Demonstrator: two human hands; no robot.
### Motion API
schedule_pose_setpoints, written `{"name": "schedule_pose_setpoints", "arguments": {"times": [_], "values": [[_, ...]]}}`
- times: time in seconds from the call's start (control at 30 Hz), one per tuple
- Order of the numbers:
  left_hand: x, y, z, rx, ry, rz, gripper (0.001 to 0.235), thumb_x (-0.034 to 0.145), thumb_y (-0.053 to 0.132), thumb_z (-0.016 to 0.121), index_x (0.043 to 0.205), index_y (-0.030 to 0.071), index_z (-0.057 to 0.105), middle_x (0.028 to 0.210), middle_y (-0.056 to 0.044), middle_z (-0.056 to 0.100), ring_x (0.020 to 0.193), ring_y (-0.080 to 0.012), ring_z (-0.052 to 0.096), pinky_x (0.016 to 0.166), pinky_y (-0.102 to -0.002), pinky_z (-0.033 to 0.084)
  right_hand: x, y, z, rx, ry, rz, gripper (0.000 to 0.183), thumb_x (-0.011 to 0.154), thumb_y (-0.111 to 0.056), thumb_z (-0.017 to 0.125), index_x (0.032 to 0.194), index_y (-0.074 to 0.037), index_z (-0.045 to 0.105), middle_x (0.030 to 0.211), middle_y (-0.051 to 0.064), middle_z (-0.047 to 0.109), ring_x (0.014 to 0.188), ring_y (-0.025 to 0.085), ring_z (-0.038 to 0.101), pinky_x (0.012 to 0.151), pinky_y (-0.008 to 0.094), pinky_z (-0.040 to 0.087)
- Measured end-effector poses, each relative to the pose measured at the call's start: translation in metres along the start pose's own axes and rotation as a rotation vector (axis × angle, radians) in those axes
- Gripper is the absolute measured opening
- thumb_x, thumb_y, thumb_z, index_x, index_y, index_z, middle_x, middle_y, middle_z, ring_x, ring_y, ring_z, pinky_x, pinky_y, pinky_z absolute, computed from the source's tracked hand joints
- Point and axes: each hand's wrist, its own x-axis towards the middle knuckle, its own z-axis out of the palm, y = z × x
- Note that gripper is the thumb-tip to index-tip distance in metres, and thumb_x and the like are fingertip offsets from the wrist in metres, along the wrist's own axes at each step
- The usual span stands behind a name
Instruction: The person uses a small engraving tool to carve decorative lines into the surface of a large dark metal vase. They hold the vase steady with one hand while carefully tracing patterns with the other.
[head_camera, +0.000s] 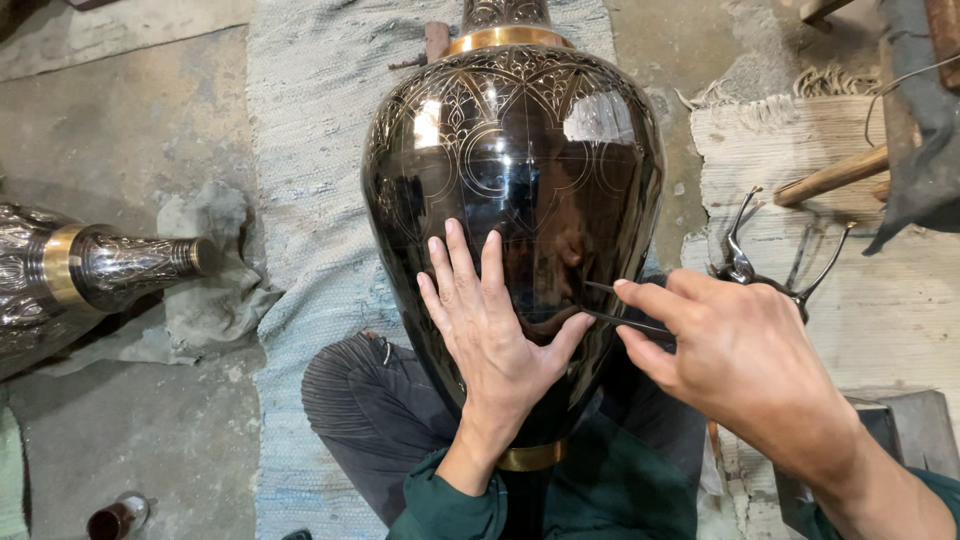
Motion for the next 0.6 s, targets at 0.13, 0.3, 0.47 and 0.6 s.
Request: {"name": "schedule_pose_setpoints", "arguments": {"times": [0.13, 0.3, 0.47, 0.6], "values": [[0.000, 0.000, -0.001, -0.017, 0.010, 0.010, 0.118, 0.067, 0.047, 0.093, 0.155, 0.001, 0.030, 0.165, -0.032, 0.022, 0.155, -0.0523, 0.019, 0.124, -0.067, 0.013, 0.002, -0.003, -0.001, -0.090, -0.043, 0.012, 0.042, 0.075, -0.036, 0.082, 0.113, -0.019, 0.078, 0.075, 0.006, 0.064, 0.062, 0.031, 0.067, 0.057, 0.044, 0.055], [-0.003, -0.005, -0.006, -0.129, 0.051, -0.002, 0.117, 0.070, 0.043, 0.092, 0.156, 0.000, 0.028, 0.166, -0.031, 0.023, 0.156, -0.0525, 0.020, 0.126, -0.065, 0.015, 0.005, -0.016, -0.008, -0.086, 0.003, -0.033, 0.041, 0.074, -0.034, 0.078, 0.109, -0.013, 0.078, 0.071, 0.010, 0.070, 0.059, 0.035, 0.068, 0.055, 0.046, 0.055], [-0.016, -0.039, -0.018, -0.208, 0.081, -0.041, 0.113, 0.079, 0.051, 0.083, 0.160, -0.002, 0.025, 0.169, -0.032, 0.021, 0.160, -0.0506, 0.021, 0.132, -0.059, 0.017, 0.012, -0.039, -0.017, -0.090, -0.114, 0.199, 0.029, 0.090, -0.040, 0.070, 0.091, -0.012, 0.078, 0.063, 0.021, 0.068, 0.064, 0.041, 0.068, 0.060, 0.051, 0.056], [-0.028, -0.087, -0.016, -0.346, 0.046, -0.167, 0.110, 0.085, 0.059, 0.073, 0.161, -0.004, 0.024, 0.171, -0.033, 0.021, 0.161, -0.0463, 0.025, 0.132, -0.052, 0.023, 0.019, -0.055, -0.015, -0.166, -0.130, 0.212, 0.027, 0.093, -0.033, 0.062, 0.091, -0.011, 0.076, 0.060, 0.023, 0.066, 0.066, 0.045, 0.067, 0.061, 0.055, 0.055]]}}
